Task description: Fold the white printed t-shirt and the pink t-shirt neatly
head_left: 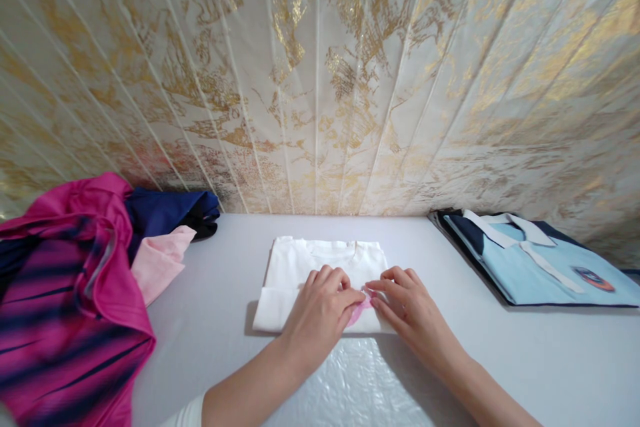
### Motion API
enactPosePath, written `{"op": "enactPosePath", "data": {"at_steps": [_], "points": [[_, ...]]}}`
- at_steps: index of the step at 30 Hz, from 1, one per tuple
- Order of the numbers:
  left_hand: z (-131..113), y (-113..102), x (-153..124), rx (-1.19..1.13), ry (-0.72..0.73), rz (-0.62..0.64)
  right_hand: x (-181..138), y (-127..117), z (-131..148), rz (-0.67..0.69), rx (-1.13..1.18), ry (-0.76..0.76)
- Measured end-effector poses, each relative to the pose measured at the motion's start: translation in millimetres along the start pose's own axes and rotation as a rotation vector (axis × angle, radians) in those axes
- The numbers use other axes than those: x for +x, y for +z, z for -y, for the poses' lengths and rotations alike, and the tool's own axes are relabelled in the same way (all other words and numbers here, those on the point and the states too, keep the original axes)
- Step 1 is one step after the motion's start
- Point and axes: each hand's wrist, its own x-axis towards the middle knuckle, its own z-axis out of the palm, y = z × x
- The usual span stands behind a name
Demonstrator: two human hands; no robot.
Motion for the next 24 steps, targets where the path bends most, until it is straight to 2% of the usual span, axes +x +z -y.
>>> {"op": "enactPosePath", "data": {"at_steps": [15,21,24], "points": [[0.0,-0.6,0.7,0.008,-0.008,0.010,2.8,-3.4,6.4,0.008,0.036,-0.008],[0.3,0.2,-0.2,0.011,0.002,-0.002,1.3,-1.4,3.9,-0.070,0.050,-0.002],[-0.3,-0.3,-0.1,0.008,-0.001,0.004,1.4,-2.3,5.2,-0.035,0.039,-0.003]]}}
